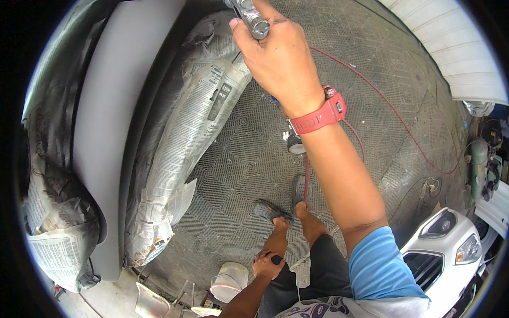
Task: The person uses a spray gun to apply white paint to a car bumper that is covered in newspaper and masking tape. The person walks around the bumper to reach different sections, briefly picks up a yellow utility knife, and continues spraying the surface.
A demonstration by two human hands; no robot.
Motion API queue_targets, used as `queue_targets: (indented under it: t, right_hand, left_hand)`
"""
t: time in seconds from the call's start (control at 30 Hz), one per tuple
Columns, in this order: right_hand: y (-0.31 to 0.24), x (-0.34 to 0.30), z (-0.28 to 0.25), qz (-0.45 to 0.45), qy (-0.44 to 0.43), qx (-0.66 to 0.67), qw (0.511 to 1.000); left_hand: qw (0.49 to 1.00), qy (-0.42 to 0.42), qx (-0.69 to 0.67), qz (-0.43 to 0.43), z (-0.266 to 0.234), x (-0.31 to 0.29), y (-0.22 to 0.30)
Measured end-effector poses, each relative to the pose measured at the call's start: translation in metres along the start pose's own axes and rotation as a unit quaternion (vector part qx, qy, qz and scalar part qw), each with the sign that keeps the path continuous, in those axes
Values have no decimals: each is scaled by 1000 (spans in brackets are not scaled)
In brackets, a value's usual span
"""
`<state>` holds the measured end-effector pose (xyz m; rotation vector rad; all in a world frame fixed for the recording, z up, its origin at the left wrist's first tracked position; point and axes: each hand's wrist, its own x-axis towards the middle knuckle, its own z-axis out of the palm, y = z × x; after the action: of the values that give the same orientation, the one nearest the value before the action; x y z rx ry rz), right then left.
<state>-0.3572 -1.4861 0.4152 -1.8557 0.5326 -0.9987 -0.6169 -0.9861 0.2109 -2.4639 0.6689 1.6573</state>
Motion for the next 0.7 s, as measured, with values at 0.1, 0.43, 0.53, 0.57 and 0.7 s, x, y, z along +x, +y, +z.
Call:
queue_targets:
  t: [0.1, 0.43, 0.53, 0.57, 0.7]
  right_hand:
    - [-6, 7, 0, 55, -6, 24, 998]
    - [-18, 55, -5, -18, 6, 41, 999]
    - [-40, 46, -10, 56, -1, -12, 998]
    - [-42, 43, -18, 100, -25, 4, 995]
    - [-7, 26, -10, 32, 5, 59, 998]
  left_hand:
    - [1000, 4, -2, 1, 1, 0, 1]
    - [1000, 2, 10, -1, 4, -2, 6]
    - [1000, -2, 2, -4, 7, -1, 7]
    - [1000, 1, -3, -5, 7, -2, 8]
    - [1000, 7, -9, -7, 7, -2, 9]
